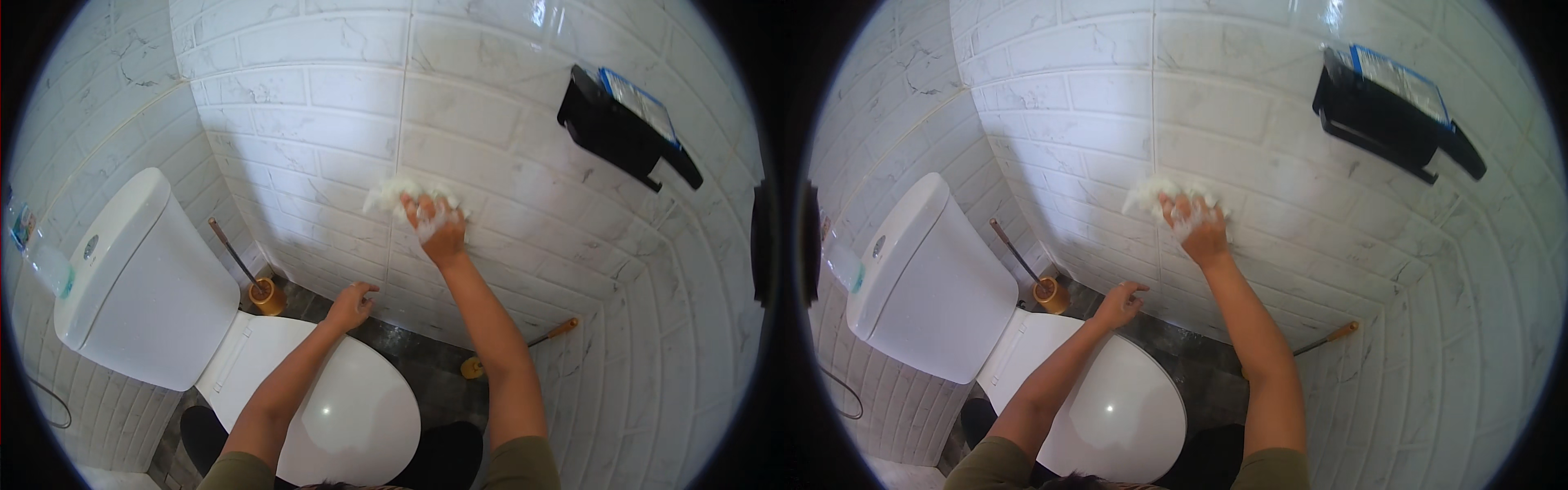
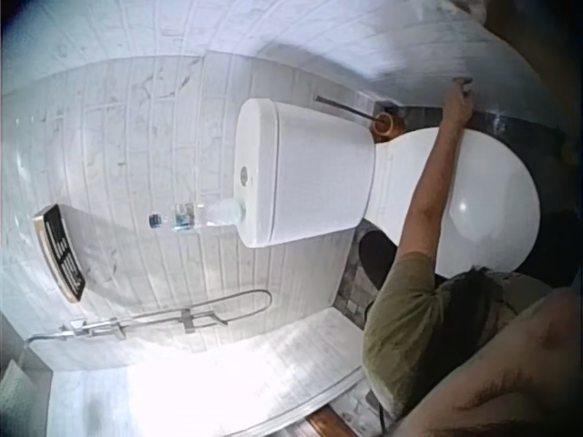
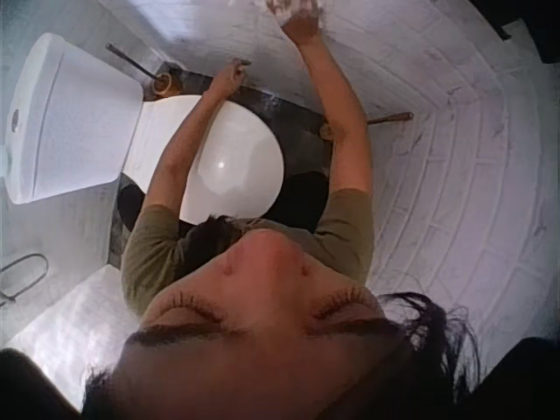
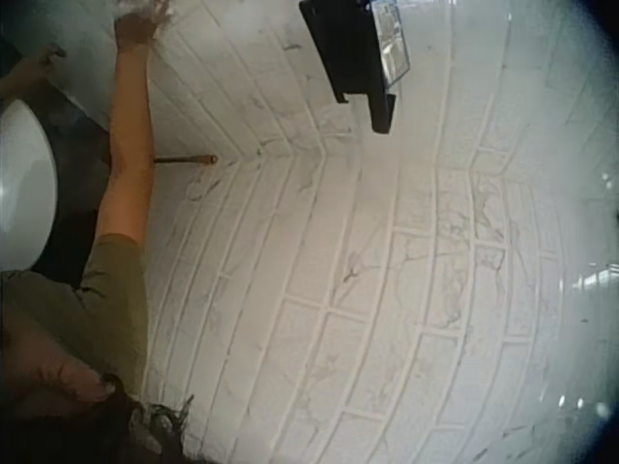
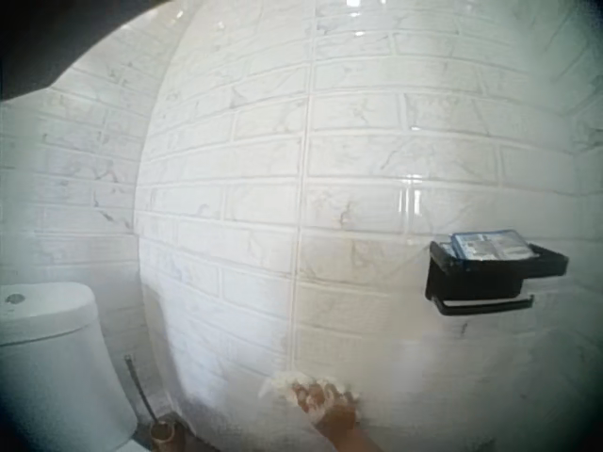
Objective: The person wipes the white tiled walls of a bathroom with a white cloth, moving from upper sections down to the lower corners. They then use a handheld shower head to rinse the walls and floor.
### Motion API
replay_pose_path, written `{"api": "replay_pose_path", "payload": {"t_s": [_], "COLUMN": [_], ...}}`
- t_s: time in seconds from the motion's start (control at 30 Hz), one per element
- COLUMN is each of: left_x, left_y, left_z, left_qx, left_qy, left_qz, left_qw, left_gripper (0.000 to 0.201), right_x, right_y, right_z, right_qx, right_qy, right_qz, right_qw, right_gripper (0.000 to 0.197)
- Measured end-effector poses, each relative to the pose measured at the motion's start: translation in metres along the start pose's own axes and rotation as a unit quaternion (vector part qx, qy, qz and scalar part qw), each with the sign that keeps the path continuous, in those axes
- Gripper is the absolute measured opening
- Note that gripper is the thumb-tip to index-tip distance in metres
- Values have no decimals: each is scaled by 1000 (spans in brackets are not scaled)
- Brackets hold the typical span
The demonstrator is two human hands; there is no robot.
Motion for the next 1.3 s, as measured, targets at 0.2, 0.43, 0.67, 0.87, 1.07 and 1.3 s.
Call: {"api": "replay_pose_path", "payload": {"t_s": [0.2, 0.43, 0.67, 0.87, 1.07, 1.3], "left_x": [-9, -29, -43, -43, -37, -47], "left_y": [-12, -20, -11, -6, -40, -21], "left_z": [-1, -7, -5, -11, -5, -5], "left_qx": [-8, 20, 51, 93, 134, 126], "left_qy": [-26, -141, -221, -246, -272, -289], "left_qz": [54, 117, 160, 184, 133, 163], "left_qw": [998, 983, 961, 947, 944, 935], "left_gripper": [31, 31, 32, 31, 30, 31], "right_x": [-18, 7, 46, 9, -17, 7], "right_y": [-60, -48, 60, -5, -81, 13], "right_z": [-157, -348, -322, -296, -329, -437], "right_qx": [18, -231, -660, -577, -551, -847], "right_qy": [-167, -227, 128, 137, 47, 175], "right_qz": [91, 124, -32, -8, 32, -64], "right_qw": [982, 938, 740, 805, 832, 498], "right_gripper": [30, 34, 67, 77, 63, 43]}}
Point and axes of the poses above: each hand's wrist, its own z-axis towards the middle knuckle, its own x-axis out of the back of the hand, y = z × x, the point moved 6 cm from there along z, towards the middle knuckle, and after that the axes turned 7 degrees about -z, right-handed, at the moved point
